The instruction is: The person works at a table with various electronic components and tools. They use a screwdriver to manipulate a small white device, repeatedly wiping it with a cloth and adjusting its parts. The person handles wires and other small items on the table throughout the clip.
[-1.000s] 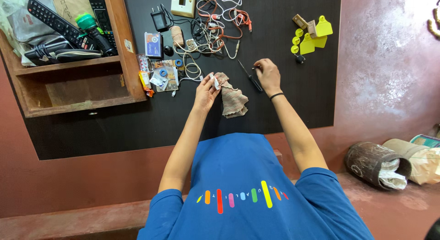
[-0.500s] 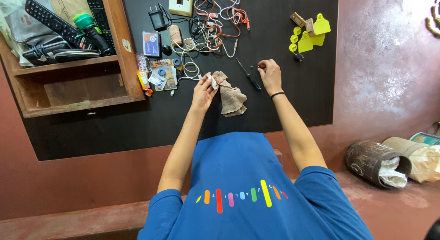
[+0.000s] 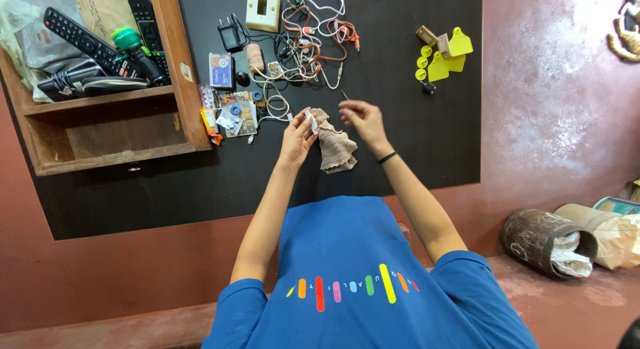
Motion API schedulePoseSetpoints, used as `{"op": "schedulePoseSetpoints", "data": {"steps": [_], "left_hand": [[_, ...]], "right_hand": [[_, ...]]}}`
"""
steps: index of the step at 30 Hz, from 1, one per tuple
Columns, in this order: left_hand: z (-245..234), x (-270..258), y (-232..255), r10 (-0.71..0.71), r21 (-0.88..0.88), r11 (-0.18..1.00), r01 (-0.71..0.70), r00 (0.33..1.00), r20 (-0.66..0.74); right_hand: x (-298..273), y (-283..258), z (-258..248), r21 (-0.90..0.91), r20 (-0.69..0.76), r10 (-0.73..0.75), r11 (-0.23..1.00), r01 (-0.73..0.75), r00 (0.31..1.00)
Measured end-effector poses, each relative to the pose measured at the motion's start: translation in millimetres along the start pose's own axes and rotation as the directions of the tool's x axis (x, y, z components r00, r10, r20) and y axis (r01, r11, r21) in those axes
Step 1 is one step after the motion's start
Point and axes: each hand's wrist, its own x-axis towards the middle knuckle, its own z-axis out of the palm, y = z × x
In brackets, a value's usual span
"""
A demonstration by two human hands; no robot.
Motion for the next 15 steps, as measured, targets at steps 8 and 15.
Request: {"op": "schedulePoseSetpoints", "data": {"steps": [8, 15], "left_hand": [[24.1, -19.8, 14.6, 0.027, 0.077, 0.997, -0.030, 0.999, 0.041], [29.2, -26.7, 17.4, 0.043, 0.065, 0.997, -0.048, 0.996, 0.079]], "right_hand": [[-10.6, -4.9, 31.1, 0.145, 0.089, 0.039, 0.988, -0.052, 0.995], [-11.8, -6.0, 34.4, 0.046, 0.080, -0.014, 0.999, 0.011, 0.997]]}}
